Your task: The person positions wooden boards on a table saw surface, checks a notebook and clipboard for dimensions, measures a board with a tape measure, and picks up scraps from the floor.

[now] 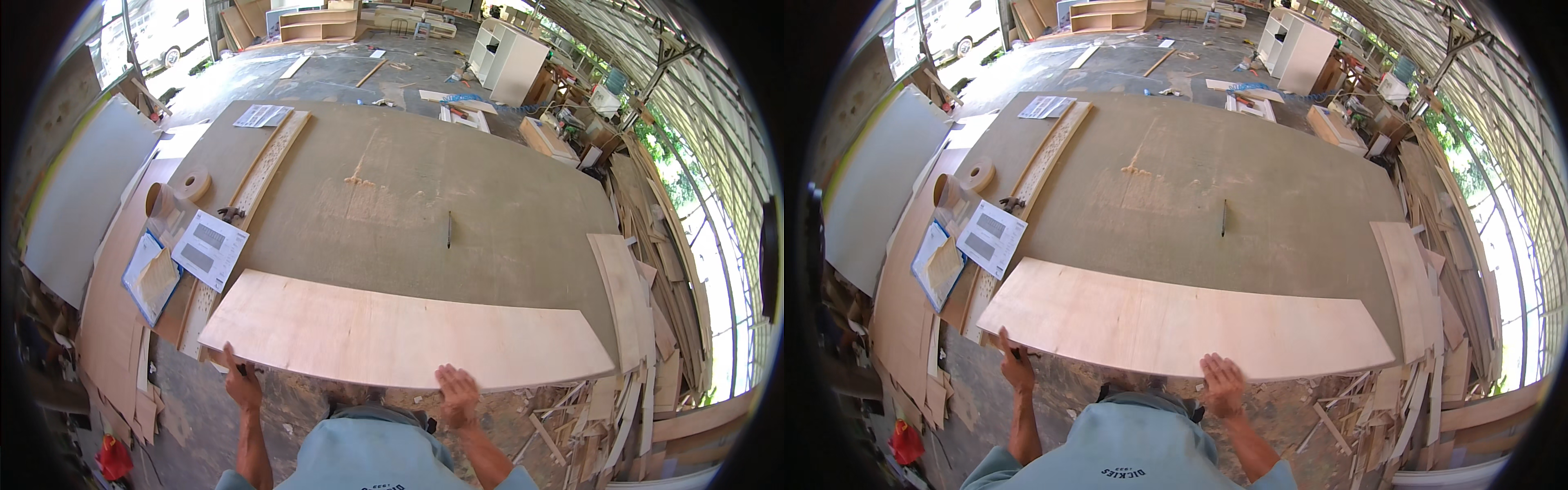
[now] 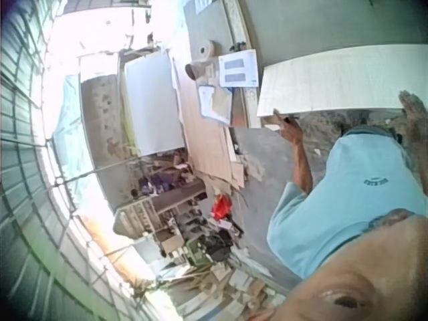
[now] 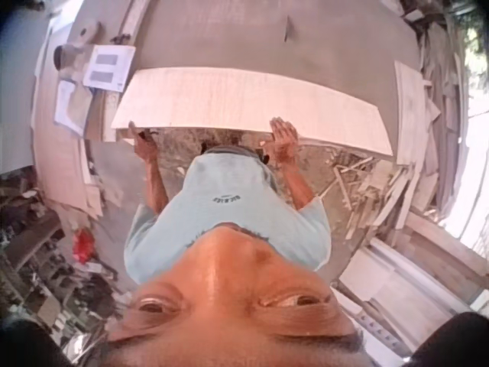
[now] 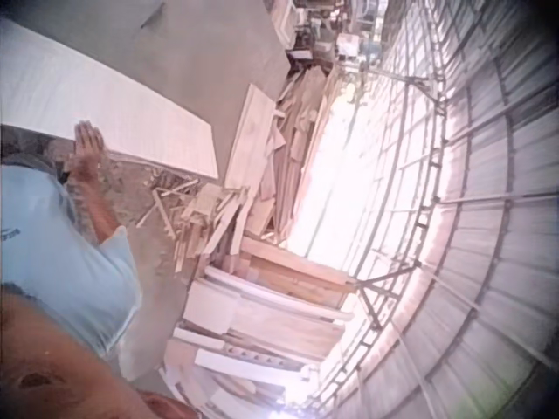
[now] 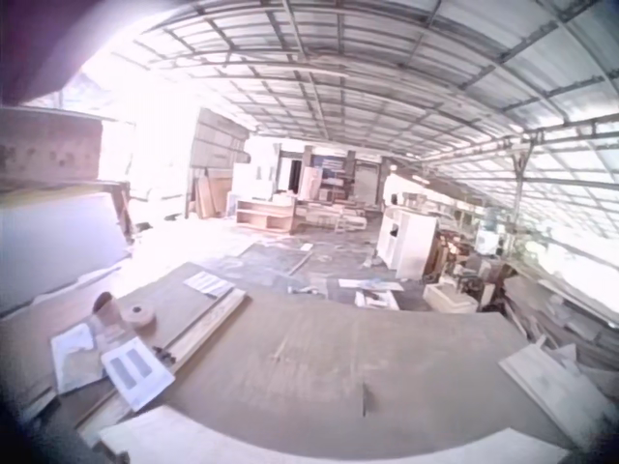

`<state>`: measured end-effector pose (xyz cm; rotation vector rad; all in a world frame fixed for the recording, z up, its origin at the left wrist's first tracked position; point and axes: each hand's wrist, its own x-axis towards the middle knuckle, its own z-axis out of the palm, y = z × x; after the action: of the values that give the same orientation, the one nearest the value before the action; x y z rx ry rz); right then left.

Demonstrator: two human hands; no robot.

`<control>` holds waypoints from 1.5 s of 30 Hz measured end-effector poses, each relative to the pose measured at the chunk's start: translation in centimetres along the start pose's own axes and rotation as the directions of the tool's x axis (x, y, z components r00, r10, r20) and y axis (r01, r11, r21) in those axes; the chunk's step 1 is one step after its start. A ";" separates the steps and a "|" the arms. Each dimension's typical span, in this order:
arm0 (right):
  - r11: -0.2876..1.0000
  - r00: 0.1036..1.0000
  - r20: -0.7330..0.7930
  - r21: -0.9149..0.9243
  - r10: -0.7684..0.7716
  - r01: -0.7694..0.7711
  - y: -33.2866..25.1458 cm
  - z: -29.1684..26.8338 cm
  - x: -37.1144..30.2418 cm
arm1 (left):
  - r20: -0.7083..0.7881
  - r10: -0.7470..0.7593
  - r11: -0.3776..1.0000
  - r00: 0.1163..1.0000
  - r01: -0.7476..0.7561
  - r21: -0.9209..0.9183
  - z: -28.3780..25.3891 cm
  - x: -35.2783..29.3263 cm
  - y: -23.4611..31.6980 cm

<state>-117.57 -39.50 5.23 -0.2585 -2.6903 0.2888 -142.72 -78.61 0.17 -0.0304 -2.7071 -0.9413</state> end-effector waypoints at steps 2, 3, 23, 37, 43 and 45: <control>0.998 0.988 -0.140 0.011 -0.061 0.063 1.1 -2.7 2.8 | -0.140 0.085 0.980 0.987 -0.108 -0.166 -1.3 1.7 2.0; 0.996 0.982 -0.168 0.030 -0.081 0.087 1.8 -4.2 4.2 | -0.188 0.113 0.965 0.976 -0.153 -0.214 -2.3 2.9 4.4; 0.910 0.913 0.355 0.278 0.202 -0.309 11.7 7.4 16.6 | -0.013 -0.599 0.793 0.801 0.591 -0.150 5.1 -7.5 2.0; 0.986 0.973 0.179 0.100 -0.147 0.131 9.9 13.5 17.9 | 0.345 -0.754 0.329 0.558 0.777 -0.537 7.8 -10.0 3.2; 0.958 0.896 0.347 0.177 -0.276 0.226 8.1 7.5 9.3 | 0.225 -0.812 0.263 0.538 0.681 -0.683 10.5 -10.6 1.0; 0.960 0.870 0.412 0.174 -0.271 0.217 7.8 5.1 3.6 | 0.170 -0.818 0.314 0.550 0.673 -0.670 11.2 -10.4 -0.6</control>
<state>-121.94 -32.02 0.20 0.2146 -3.0827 0.4800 -135.59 -71.53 -11.32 1.2449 -1.9086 -2.0142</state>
